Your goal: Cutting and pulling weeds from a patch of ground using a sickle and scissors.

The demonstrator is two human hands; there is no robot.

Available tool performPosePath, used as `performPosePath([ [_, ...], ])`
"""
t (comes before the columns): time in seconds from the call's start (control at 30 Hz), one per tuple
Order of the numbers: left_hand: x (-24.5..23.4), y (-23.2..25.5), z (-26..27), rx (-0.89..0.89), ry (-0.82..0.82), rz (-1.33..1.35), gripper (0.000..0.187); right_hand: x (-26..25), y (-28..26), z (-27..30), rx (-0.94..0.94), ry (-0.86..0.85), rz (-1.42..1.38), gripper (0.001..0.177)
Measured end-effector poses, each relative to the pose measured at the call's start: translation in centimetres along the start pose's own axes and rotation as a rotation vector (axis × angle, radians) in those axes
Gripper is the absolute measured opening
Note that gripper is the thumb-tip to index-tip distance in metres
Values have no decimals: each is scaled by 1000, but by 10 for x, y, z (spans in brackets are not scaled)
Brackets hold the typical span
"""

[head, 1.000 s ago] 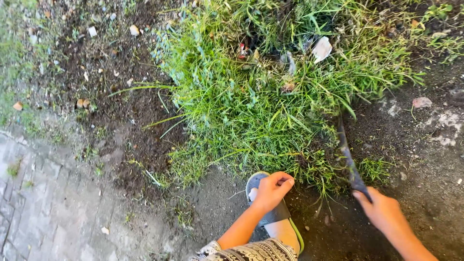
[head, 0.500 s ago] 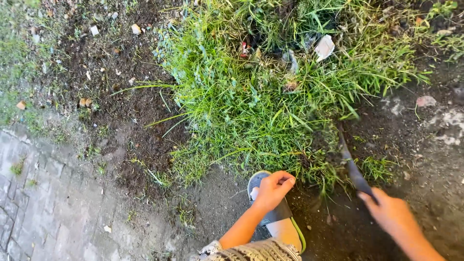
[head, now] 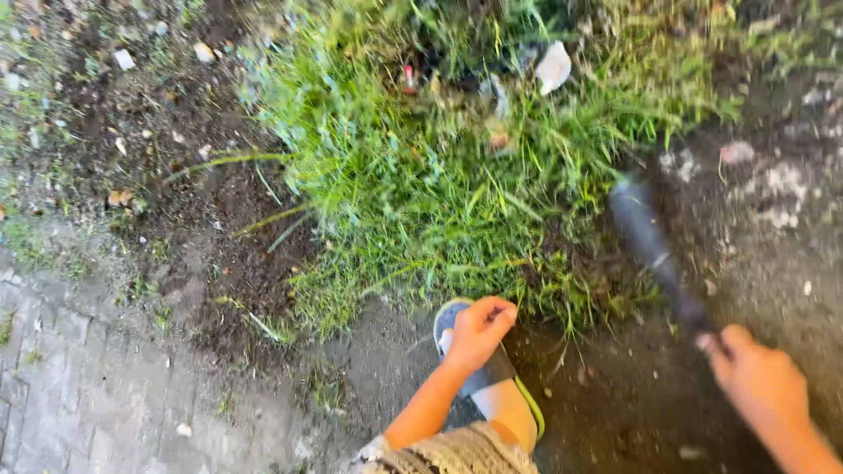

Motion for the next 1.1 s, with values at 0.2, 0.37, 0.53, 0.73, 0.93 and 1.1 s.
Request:
performPosePath([
  [0.2,6,3,-1,-42,10,-5,23,50,4,2,-6,226,-312,50],
  [0.37,7,-8,-6,-16,20,-69,24,23,18,1,36,27,-202,44],
  [0.53,10,-9,5,-35,31,-75,24,38,7,16,39,205,-284,49],
  [0.73,6,-16,-13,27,44,-67,22,42,1,0,-112,8,-274,40],
  [0.93,7,-2,5,-7,26,-37,20,45,28,-3,-83,425,-316,54],
  [1.1,8,-11,-12,-10,15,28,20,54,-3,19,-138,6,-231,39],
])
Point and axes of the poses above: each hand's wrist, its own z-axis away from the middle knuckle, its own x-axis out of the palm, y = z × x, the point moved 3 cm from there along -z, towards the middle knuckle, and after that the axes turned 10 degrees about -y, right-handed, at the moved point
